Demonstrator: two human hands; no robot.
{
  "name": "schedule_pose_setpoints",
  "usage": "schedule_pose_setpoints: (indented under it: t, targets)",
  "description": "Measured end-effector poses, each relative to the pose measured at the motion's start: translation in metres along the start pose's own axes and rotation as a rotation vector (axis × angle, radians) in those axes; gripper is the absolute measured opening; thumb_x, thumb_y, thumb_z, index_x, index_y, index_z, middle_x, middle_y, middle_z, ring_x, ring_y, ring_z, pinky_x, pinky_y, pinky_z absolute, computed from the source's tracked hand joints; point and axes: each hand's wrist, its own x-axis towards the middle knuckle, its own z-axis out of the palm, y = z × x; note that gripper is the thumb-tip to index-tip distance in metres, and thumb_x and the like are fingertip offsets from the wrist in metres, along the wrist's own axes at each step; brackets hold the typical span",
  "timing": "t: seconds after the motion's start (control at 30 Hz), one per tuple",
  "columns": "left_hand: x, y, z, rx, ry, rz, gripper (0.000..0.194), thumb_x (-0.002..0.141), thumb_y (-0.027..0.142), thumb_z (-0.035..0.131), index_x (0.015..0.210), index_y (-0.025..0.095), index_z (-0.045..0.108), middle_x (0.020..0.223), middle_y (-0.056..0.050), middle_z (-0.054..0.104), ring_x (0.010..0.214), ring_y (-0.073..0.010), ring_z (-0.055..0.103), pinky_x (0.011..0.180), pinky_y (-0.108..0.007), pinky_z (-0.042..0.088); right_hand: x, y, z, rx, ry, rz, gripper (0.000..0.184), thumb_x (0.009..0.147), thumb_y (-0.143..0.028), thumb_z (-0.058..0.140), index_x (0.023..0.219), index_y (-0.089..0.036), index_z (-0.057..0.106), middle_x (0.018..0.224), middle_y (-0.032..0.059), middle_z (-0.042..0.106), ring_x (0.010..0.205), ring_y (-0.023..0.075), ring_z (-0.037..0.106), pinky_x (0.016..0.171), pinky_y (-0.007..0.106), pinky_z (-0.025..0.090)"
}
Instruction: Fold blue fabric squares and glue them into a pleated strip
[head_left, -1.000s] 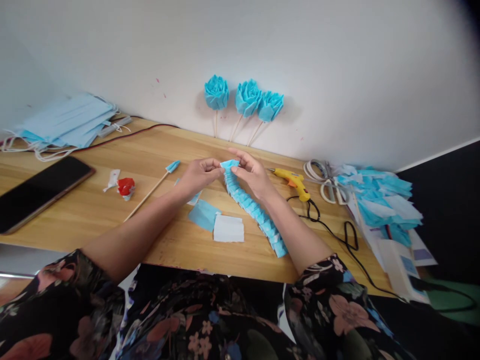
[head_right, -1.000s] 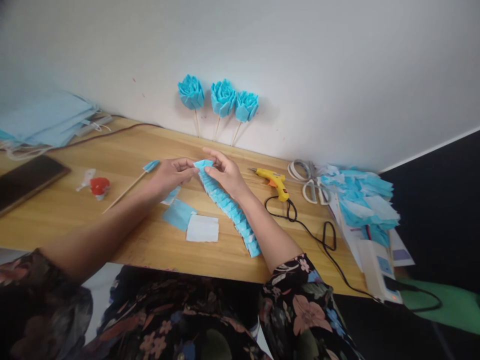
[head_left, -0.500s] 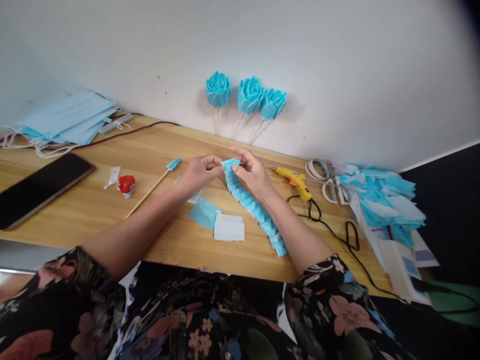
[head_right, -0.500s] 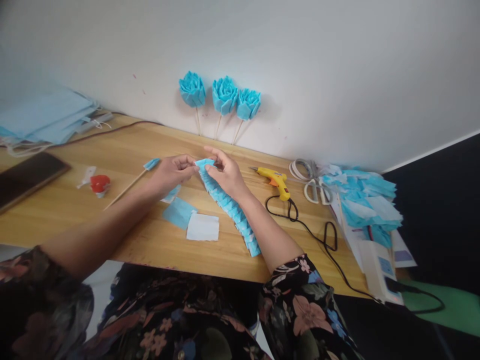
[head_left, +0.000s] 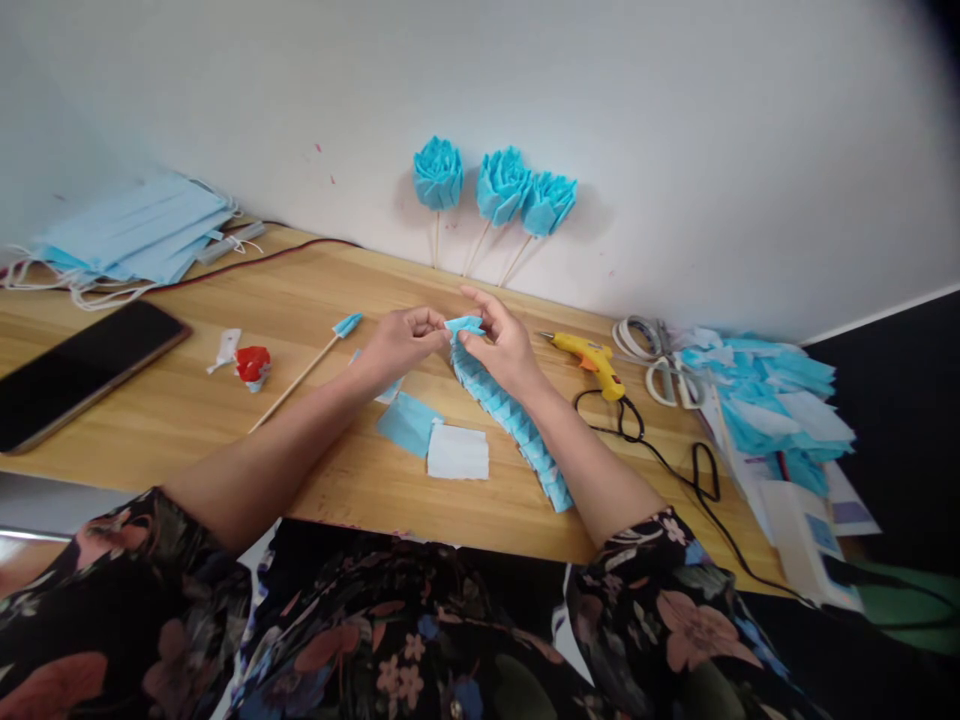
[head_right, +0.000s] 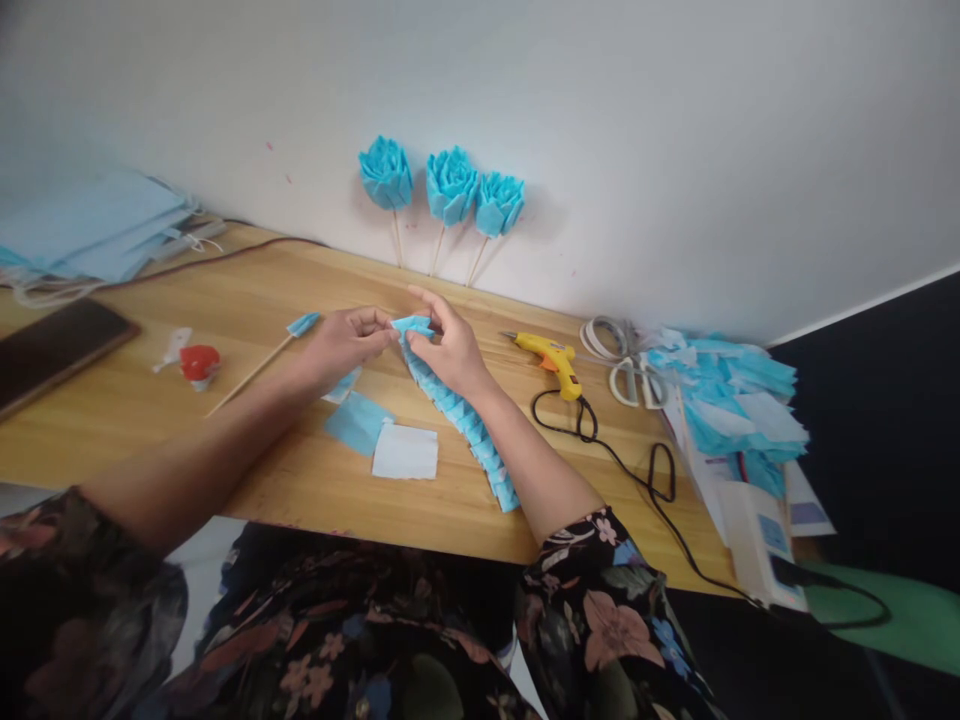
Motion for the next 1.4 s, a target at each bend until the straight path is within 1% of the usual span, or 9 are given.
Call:
schedule_pose_setpoints:
  t: [0.13, 0.27, 0.4, 0.5, 0.67, 0.77, 1.13, 1.27, 1.4]
  targets:
    - [0.002, -0.004, -0.001, -0.001, 0.031, 0.002, 0.016, 0.074, 0.032, 0.065, 0.075, 0.016, 0.061, 0.062, 0.005, 0.051, 0.052, -0.0072, 0.036, 0.052, -0.023, 0.026, 0.002, 0.008, -0.005, 0.094, -0.046, -0.007, 0.053, 0.084, -0.031, 0.064, 0.137, -0.026, 0.056, 0.102, 0.0026, 0.068, 0.093, 0.0181, 0.065, 0.087, 0.034, 0.055]
    - [0.002, -0.005, -0.001, -0.017, 0.032, -0.031, 0.019, 0.074, 0.035, 0.066, 0.075, 0.017, 0.06, 0.058, 0.006, 0.049, 0.05, -0.007, 0.035, 0.05, -0.023, 0.024, 0.004, 0.017, -0.008, 0.115, 0.008, -0.014, 0.047, 0.084, -0.029, 0.065, 0.131, -0.025, 0.06, 0.092, 0.0004, 0.066, 0.083, 0.015, 0.062, 0.08, 0.03, 0.054]
    - [0.001, -0.005, -0.001, -0.08, -0.033, -0.032, 0.024, 0.079, 0.04, 0.066, 0.08, 0.017, 0.061, 0.051, 0.007, 0.043, 0.046, -0.0075, 0.034, 0.049, -0.023, 0.024, 0.005, 0.017, -0.006, 0.106, 0.053, 0.005, 0.046, 0.083, -0.029, 0.066, 0.128, -0.024, 0.061, 0.085, -0.001, 0.062, 0.077, 0.0142, 0.058, 0.072, 0.028, 0.052]
    - [0.0, -0.006, -0.002, -0.085, -0.074, -0.048, 0.023, 0.078, 0.039, 0.069, 0.082, 0.017, 0.062, 0.051, 0.007, 0.044, 0.046, -0.0073, 0.035, 0.049, -0.023, 0.023, 0.004, 0.013, -0.005, 0.111, 0.042, 0.007, 0.047, 0.083, -0.031, 0.065, 0.129, -0.024, 0.06, 0.089, 0.0001, 0.063, 0.08, 0.0151, 0.059, 0.075, 0.029, 0.052]
    - [-0.001, -0.004, -0.001, -0.055, -0.045, -0.076, 0.018, 0.078, 0.032, 0.068, 0.074, 0.018, 0.058, 0.052, 0.007, 0.043, 0.047, -0.0064, 0.032, 0.05, -0.023, 0.022, 0.001, 0.008, -0.004, 0.125, -0.046, 0.002, 0.049, 0.086, -0.037, 0.064, 0.134, -0.026, 0.058, 0.1, 0.0024, 0.066, 0.09, 0.0171, 0.061, 0.083, 0.032, 0.053]
    - [-0.001, -0.002, 0.0, -0.053, -0.038, -0.056, 0.016, 0.078, 0.03, 0.067, 0.073, 0.018, 0.057, 0.053, 0.007, 0.042, 0.048, -0.0068, 0.033, 0.051, -0.024, 0.021, 0.001, 0.008, -0.002, 0.127, -0.069, 0.004, 0.053, 0.084, -0.034, 0.065, 0.136, -0.026, 0.057, 0.105, 0.003, 0.068, 0.094, 0.0177, 0.062, 0.084, 0.032, 0.053]
    - [-0.004, 0.002, 0.001, 0.015, -0.047, -0.015, 0.019, 0.075, 0.03, 0.069, 0.068, 0.018, 0.056, 0.055, 0.007, 0.04, 0.051, -0.0071, 0.031, 0.051, -0.024, 0.021, 0.0, -0.001, 0.0, -0.014, -0.033, -0.013, 0.052, 0.077, -0.023, 0.059, 0.129, -0.019, 0.057, 0.093, 0.0025, 0.069, 0.083, 0.0172, 0.063, 0.08, 0.033, 0.053]
    - [-0.005, 0.005, 0.001, -0.035, -0.071, -0.036, 0.017, 0.077, 0.033, 0.067, 0.078, 0.018, 0.06, 0.054, 0.007, 0.043, 0.049, -0.0074, 0.034, 0.05, -0.023, 0.024, 0.001, 0.001, 0.001, 0.0, -0.005, 0.011, 0.053, 0.078, -0.025, 0.059, 0.131, -0.019, 0.056, 0.091, 0.002, 0.066, 0.081, 0.0171, 0.061, 0.074, 0.032, 0.052]
    - [-0.003, 0.003, 0.0, -0.091, -0.033, -0.025, 0.021, 0.077, 0.037, 0.067, 0.082, 0.019, 0.058, 0.052, 0.008, 0.042, 0.047, -0.0075, 0.033, 0.049, -0.023, 0.025, 0.001, 0.001, 0.001, 0.009, -0.041, 0.027, 0.054, 0.08, -0.024, 0.058, 0.134, -0.023, 0.054, 0.091, 0.0011, 0.064, 0.079, 0.0164, 0.059, 0.072, 0.03, 0.051]
